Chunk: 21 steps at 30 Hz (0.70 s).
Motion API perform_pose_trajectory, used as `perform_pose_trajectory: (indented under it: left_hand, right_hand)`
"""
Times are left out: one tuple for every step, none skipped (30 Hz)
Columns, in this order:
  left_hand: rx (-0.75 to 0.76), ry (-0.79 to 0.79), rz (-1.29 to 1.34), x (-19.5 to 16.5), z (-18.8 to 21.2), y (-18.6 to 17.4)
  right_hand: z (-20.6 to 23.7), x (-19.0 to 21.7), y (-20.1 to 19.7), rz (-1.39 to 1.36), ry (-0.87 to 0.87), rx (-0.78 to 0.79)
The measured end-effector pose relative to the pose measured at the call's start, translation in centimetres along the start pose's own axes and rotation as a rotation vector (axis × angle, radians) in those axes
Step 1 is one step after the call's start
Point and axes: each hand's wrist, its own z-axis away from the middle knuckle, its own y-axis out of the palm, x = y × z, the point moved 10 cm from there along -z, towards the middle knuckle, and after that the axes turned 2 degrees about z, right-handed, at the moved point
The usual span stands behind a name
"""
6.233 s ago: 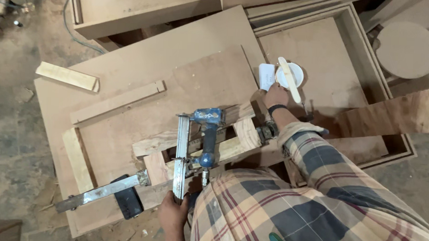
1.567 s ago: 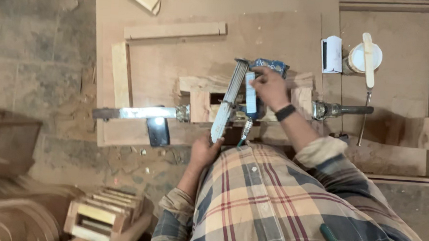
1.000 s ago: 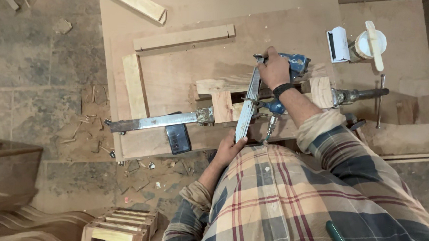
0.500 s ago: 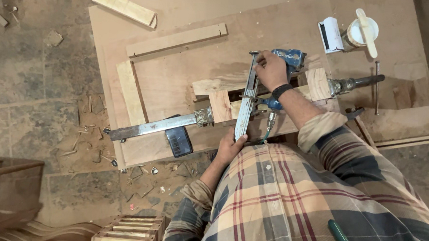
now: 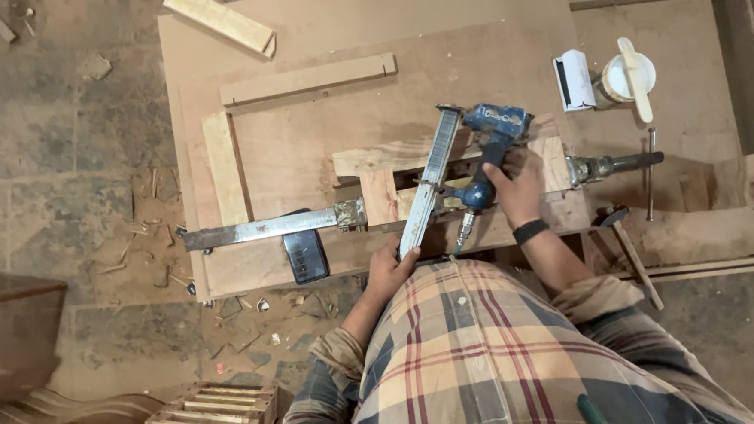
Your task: The person assembles small wooden frames by clamping pieces together, applying glue, and fastening them with a pneumatic nail gun. They repeatedly align the wood, secure it with clamps, and stack the finished frames on a nearby pile.
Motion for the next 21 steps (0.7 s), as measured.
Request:
perform_pose_trajectory:
  left_hand:
    - [0.001, -0.019, -0.028, -0.2, 0.1, -0.1]
    - [0.0, -0.033, -0.055, -0.6, 0.1, -0.2]
    - [-0.001, -0.045, -0.082, -1.0, 0.0, -0.4]
    - [-0.036, 0.004, -0.037, -2.1, -0.1, -0.8]
    - [-0.068, 0.055, 0.006, -3.1, 0.0, -1.3]
    - [-0.105, 0.11, 0.052, -4.0, -0.4, -1.9]
    - [-0.165, 0.15, 0.169, -4.7, -0.9, -2.4]
    - [-0.226, 0.182, 0.29, -5.0, -1.4, -2.6]
    - [-0.287, 0.209, 0.412, -5.1, -1.6, -2.8]
    - [-0.292, 0.119, 0.69, -3.7, -2.2, -2.4]
    - [-0.292, 0.029, 0.967, -2.4, -2.9, -1.7]
    - [-0.287, -0.063, 1.245, -1.4, -3.5, -0.7]
    - [-0.252, -0.058, 1.351, -1.6, -4.0, -0.4]
    - [-0.227, -0.057, 1.4, -1.8, -4.2, -0.5]
    - [-0.216, -0.068, 1.44, -2.2, -4.7, -0.6]
    - [-0.231, -0.117, 1.406, -2.4, -5.1, -0.7]
    - [-0.243, -0.161, 1.367, -3.1, -5.7, -1.0]
    - [-0.237, -0.182, 1.346, -4.3, -6.7, -1.1]
    - [-0.22, -0.182, 1.346, -5.9, -7.4, -1.3]
    - [-0.154, -0.133, 1.443, -8.0, -8.0, -1.4]
    - [-0.069, -0.085, 1.544, -10.1, -8.1, -1.4]
  right_hand:
    - [0.3, -0.9, 0.8, -0.176, 0.109, 0.102]
    - [0.7, -1.3, 1.7, -0.352, 0.212, 0.203]
    - [1.2, -1.9, 1.7, -0.41, 0.311, 0.205]
    - [1.7, -2.4, 1.7, -0.469, 0.412, 0.206]
    - [2.3, -2.8, 1.7, -0.532, 0.513, 0.206]
    - [2.7, -2.6, 1.7, -0.644, 0.554, 0.205]
    - [3.0, -2.3, 1.8, -0.753, 0.591, 0.212]
    - [3.4, -1.9, 1.9, -0.857, 0.634, 0.225]
    - [3.3, -0.9, 1.9, -0.918, 0.596, 0.259]
    - [3.3, 0.1, 1.8, -0.979, 0.555, 0.295]
    - [3.2, 1.2, 1.7, -1.04, 0.511, 0.334]
    - [3.4, 2.5, 1.8, -1.103, 0.474, 0.418]
    - [3.5, 3.8, 1.9, -1.164, 0.439, 0.502]
    - [3.8, 5.1, 1.9, -1.226, 0.407, 0.586]
    - [3.8, 6.4, 1.5, -1.202, 0.314, 0.639]
    - [3.8, 7.8, 1.0, -1.177, 0.218, 0.691]
    - [3.9, 9.1, 0.5, -1.151, 0.116, 0.743]
    - [3.8, 9.2, 0.1, -1.036, 0.101, 0.724]
    - [3.6, 9.3, -0.3, -0.923, 0.092, 0.701]
    - [3.4, 9.2, -0.7, -0.809, 0.102, 0.675]
    - [3.4, 9.8, -1.1, -0.94, 0.12, 0.687]
